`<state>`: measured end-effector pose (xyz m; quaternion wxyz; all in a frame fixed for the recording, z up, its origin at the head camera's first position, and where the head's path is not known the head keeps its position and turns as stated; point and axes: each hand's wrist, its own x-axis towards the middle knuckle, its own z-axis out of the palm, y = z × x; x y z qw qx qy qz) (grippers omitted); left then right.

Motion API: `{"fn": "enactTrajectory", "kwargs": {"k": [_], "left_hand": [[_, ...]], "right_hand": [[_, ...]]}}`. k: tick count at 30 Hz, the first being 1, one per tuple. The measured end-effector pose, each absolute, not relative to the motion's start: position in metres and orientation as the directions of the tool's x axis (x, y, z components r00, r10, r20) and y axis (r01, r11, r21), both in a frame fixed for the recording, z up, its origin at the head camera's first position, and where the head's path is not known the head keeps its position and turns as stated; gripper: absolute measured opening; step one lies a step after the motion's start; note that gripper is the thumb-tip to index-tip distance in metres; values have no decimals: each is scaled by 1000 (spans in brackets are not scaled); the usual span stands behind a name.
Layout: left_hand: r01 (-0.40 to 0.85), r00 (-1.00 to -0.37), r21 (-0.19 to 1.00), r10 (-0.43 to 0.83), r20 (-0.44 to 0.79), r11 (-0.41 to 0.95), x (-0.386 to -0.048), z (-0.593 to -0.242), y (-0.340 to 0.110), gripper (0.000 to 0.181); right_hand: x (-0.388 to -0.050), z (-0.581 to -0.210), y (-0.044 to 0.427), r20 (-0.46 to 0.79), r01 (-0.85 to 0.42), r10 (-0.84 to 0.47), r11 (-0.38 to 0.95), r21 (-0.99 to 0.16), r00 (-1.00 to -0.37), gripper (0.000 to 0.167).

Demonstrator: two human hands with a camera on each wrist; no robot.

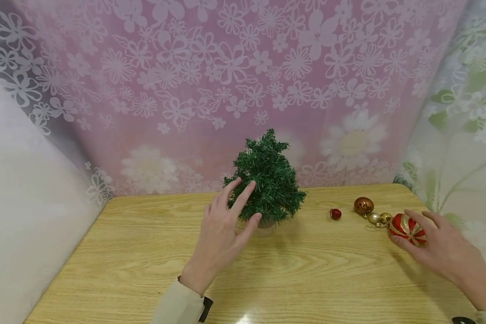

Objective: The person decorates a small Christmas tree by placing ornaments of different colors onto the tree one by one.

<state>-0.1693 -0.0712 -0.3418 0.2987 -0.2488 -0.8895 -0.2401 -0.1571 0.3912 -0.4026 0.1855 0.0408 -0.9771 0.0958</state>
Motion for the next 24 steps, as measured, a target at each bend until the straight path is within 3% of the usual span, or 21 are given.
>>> {"fn": "enactTrajectory", "kwargs": {"k": [18,24], "left_hand": [[604,-626,222,283,726,766,-175,-346,-65,65],[581,-632,232,253,733,780,-174,-348,-63,64]], "right_hand": [[-163,-406,397,319,-133,-52,962,-238,-946,57],[-165,-404,396,308,-120,-38,960,-252,-951,53]]}}
